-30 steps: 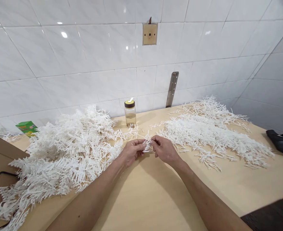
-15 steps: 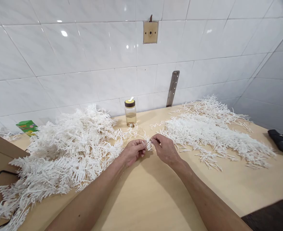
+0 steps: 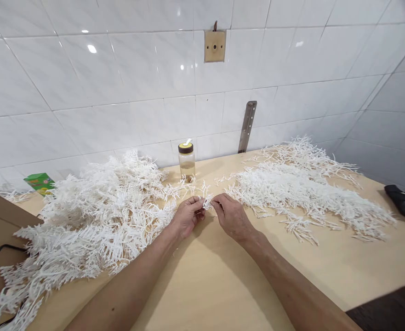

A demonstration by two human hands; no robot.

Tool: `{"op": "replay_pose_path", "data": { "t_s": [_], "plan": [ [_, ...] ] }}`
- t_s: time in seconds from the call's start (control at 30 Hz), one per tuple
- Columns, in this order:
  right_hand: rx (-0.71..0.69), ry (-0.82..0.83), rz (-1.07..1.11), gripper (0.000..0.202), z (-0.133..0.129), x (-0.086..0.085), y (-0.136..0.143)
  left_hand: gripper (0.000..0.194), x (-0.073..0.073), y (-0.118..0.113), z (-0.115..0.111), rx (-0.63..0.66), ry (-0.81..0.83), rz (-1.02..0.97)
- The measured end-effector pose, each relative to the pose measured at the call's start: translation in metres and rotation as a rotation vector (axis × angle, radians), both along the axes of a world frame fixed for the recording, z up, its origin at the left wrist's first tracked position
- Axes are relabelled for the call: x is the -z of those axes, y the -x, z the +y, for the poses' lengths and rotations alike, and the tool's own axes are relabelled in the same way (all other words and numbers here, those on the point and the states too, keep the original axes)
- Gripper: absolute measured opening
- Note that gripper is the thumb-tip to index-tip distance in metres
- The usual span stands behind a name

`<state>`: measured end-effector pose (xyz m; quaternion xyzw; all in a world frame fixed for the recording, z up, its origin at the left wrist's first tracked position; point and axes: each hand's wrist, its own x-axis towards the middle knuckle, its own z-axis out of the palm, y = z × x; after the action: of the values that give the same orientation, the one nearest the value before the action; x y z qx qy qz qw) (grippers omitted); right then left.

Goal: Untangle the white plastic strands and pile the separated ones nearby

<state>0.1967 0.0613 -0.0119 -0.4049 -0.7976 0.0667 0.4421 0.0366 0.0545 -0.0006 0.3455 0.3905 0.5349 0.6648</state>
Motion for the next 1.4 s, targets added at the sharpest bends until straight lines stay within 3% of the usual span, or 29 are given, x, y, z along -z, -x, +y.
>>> {"op": "replay_pose_path", "data": {
  "t_s": [0.33, 0.57, 0.87, 1.03, 1.23, 1.4],
  "plan": [
    [-0.005, -0.014, -0.089, 0.022, -0.003, 0.002, 0.002, 0.037, -0.001, 0.003, 0.001, 0.041, 0.018, 0.096],
    [-0.064, 0.052, -0.071, 0.021, -0.005, 0.000, 0.003, 0.043, 0.003, 0.004, 0.002, -0.035, -0.028, 0.153],
    [0.062, 0.079, 0.212, 0.015, 0.000, -0.014, -0.014, 0.047, 0.003, 0.004, 0.000, 0.080, -0.089, 0.249],
    [-0.029, 0.175, 0.116, 0.018, 0.004, -0.010, -0.014, 0.047, 0.001, 0.001, -0.004, 0.080, -0.138, 0.363],
    [-0.017, 0.264, 0.041, 0.015, 0.004, -0.009, -0.012, 0.048, 0.008, 0.003, -0.001, 0.081, -0.157, 0.394],
    [0.050, 0.184, -0.035, 0.017, 0.006, -0.001, -0.008, 0.048, 0.006, 0.002, -0.003, 0.096, -0.153, 0.428]
  ]
}}
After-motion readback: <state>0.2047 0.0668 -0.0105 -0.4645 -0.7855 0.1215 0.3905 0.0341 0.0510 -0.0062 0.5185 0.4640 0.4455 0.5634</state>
